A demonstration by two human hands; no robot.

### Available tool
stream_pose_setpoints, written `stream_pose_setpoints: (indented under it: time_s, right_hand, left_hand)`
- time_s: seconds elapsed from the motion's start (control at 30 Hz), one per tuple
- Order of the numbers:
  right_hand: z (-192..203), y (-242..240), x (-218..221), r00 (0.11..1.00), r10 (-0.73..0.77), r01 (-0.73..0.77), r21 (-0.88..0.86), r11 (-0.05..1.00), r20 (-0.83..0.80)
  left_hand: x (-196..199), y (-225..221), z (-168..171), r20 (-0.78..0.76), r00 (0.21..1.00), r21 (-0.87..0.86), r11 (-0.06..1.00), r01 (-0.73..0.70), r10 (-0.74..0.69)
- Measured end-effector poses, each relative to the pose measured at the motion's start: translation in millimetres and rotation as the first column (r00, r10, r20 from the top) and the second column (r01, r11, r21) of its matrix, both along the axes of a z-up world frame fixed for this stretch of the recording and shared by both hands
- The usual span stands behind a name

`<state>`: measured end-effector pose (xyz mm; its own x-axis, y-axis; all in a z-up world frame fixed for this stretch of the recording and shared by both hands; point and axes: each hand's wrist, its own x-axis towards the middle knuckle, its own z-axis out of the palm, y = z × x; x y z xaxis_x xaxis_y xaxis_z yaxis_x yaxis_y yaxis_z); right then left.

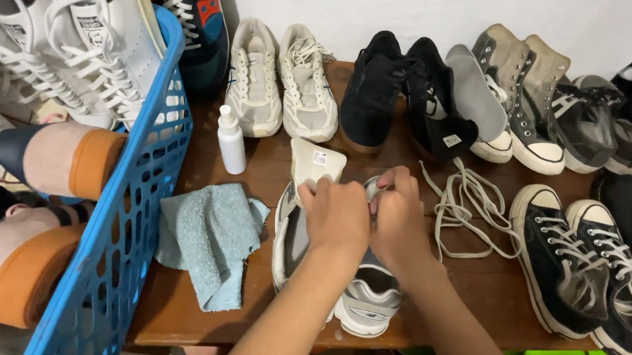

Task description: Threading laces through the eyelets of a white sneaker on a workbench.

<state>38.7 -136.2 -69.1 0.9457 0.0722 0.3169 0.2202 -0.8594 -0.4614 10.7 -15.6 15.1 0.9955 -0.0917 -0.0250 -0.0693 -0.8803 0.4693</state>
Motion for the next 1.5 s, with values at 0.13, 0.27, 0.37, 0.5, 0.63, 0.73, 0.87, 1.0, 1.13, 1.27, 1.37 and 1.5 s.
stream_pose_setpoints:
  time_s: [0.13, 0.27, 0.37, 0.5, 0.63, 0.73, 0.87, 1.0, 1.13, 1.27, 1.37, 1.5]
  right_hand:
    - [-9.7, -10.4, 4.7, 0.99, 0.078, -0.082, 0.03, 0.996, 0.116]
    - [-9.8, -20.4, 6.1, 0.976, 0.158, -0.172, 0.08, 0.982, 0.152]
    - [0.7, -15.6, -3.3, 0.965, 0.185, -0.209, 0.122, 0.97, 0.184]
    - [-4.9, -21.3, -1.3, 0.957, 0.195, -0.222, 0.11, 0.969, 0.214]
    - [7.9, -27.9, -9.7, 0.957, 0.207, -0.231, 0.105, 0.967, 0.204]
    - [9.8, -24.5, -9.8, 0.965, 0.143, -0.163, 0.074, 0.984, 0.221]
    - [22.5, -16.2, -14.4, 0.966, 0.15, -0.176, 0.111, 0.978, 0.212]
    - [40.9, -18.0, -33.3, 0.982, 0.157, -0.179, 0.257, 0.95, 0.105]
    - [32.0, -37.4, -32.4, 0.979, 0.185, -0.201, 0.266, 0.943, 0.086]
    - [28.9, -43.1, -32.2, 0.988, 0.151, -0.134, 0.29, 0.948, -0.036]
    - [38.5, -36.0, -31.8, 0.99, 0.094, -0.053, 0.33, 0.942, -0.108]
    - [30.5, -35.5, -22.0, 0.986, 0.073, -0.005, 0.405, 0.914, -0.153]
  left_hand:
    - [16.3, 0.7, -25.2, 0.125, 0.992, 0.065, 0.998, 0.001, -0.01]
    - [12.0, -1.8, -23.3, 0.215, 0.976, 0.12, 0.993, 0.018, -0.044]
    - [6.4, -3.8, -22.6, 0.234, 0.971, 0.135, 0.991, 0.013, -0.044]
    - [7.9, -3.3, -19.0, 0.154, 0.987, 0.16, 0.987, 0.012, -0.037]
    - [11.4, -2.4, -22.2, 0.087, 0.996, 0.084, 0.996, 0.004, -0.011]
    - [14.0, 1.8, -22.4, 0.045, 0.999, 0.035, 0.999, 0.008, -0.01]
    - [10.8, 9.4, -8.5, 0.047, 0.999, 0.004, 1.0, -0.023, 0.023]
    - [12.8, 8.7, -17.6, 0.082, 0.995, 0.036, 0.998, -0.053, 0.05]
    - [10.7, 10.0, -20.8, 0.089, 0.996, -0.052, 0.998, -0.022, 0.026]
    - [11.6, 15.0, -8.0, 0.007, 1.0, -0.108, 0.994, -0.01, 0.011]
    - [10.6, 16.6, 0.8, -0.041, 0.999, -0.097, 0.995, -0.007, 0.003]
    - [13.0, 15.3, 4.1, -0.047, 0.999, -0.069, 0.997, -0.019, 0.016]
